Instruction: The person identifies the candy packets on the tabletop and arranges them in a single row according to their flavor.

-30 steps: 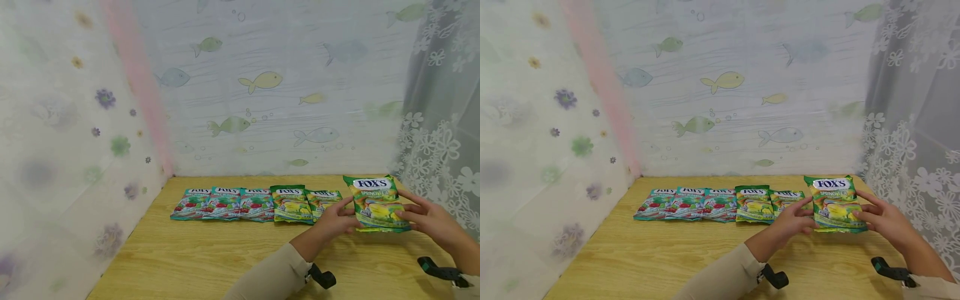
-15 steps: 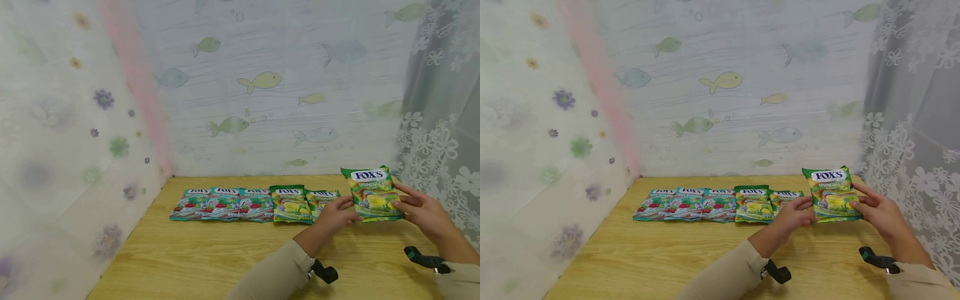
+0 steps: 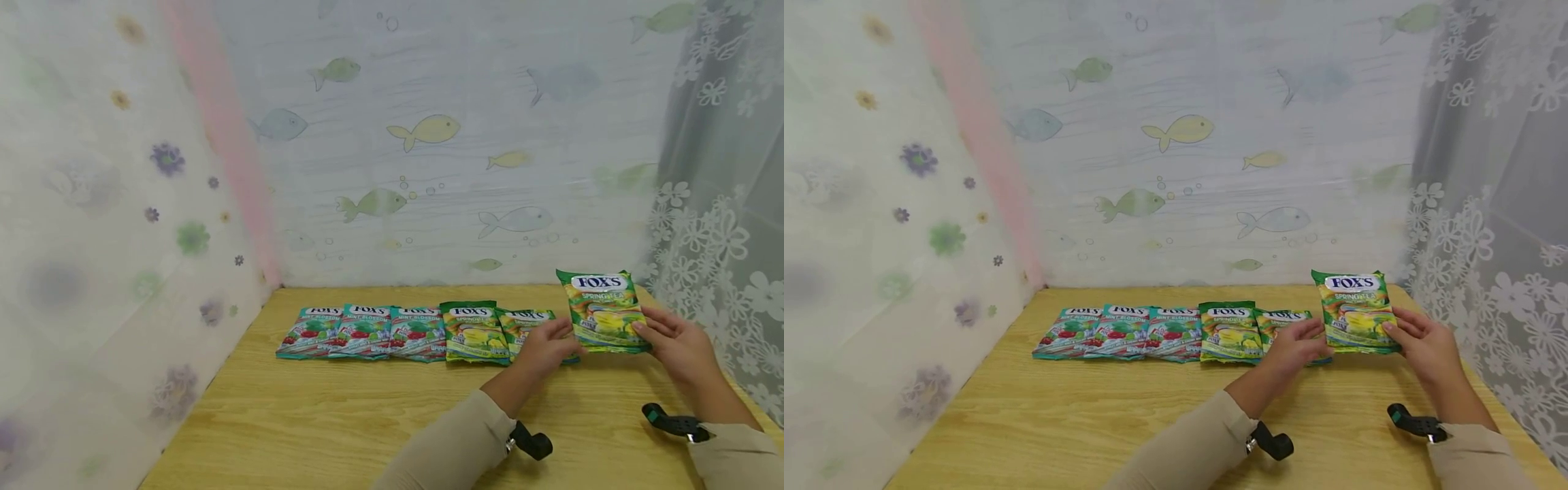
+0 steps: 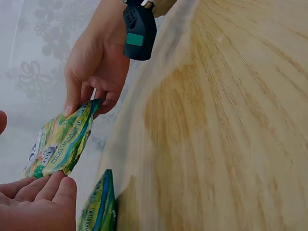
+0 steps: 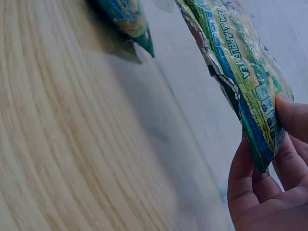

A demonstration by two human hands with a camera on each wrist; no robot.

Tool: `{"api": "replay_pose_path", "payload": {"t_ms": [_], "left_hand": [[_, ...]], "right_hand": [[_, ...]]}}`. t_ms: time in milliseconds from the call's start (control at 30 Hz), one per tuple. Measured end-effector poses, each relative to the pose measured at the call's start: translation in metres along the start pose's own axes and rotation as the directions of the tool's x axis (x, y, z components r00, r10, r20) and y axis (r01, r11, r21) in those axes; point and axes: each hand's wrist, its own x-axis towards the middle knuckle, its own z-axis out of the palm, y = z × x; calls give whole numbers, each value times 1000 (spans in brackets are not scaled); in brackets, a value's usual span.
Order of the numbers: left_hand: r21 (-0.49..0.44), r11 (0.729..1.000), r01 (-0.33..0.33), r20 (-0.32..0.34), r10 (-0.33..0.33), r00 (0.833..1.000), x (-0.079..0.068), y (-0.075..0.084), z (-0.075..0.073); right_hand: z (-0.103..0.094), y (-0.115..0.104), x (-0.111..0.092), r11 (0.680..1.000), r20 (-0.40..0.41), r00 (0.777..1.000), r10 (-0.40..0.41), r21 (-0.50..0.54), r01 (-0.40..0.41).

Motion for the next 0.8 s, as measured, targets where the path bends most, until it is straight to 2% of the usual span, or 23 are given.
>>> {"api": "replay_pose_path", "payload": {"t_ms": [233,367,467,633,733,800], "left_hand": [[-84,996,-30,5,31,1000,5,-8,0],[-117,993,-30,-5,30,1000,8,-11,2],[-180,984,-21,-10,19,1000,9,-13,3],[-275,961,-11,4,12,1000,9,-18,3],[-268,963,1,15,3,1000,9,-21,2],[-222,975,0,20,5,1000,8,-23,1]], "right_hand": [[2,6,7,997,4,1000,31,69,-31],[4,8,9,997,-37,999,34,-63,-36],[4,11,11,987,-52,998,21,-159,-29],[3,14,11,990,-24,1000,17,-138,-20],[2,17,12,981,-33,999,8,-194,-15],[1,19,11,971,-31,999,9,-237,-16]]}}
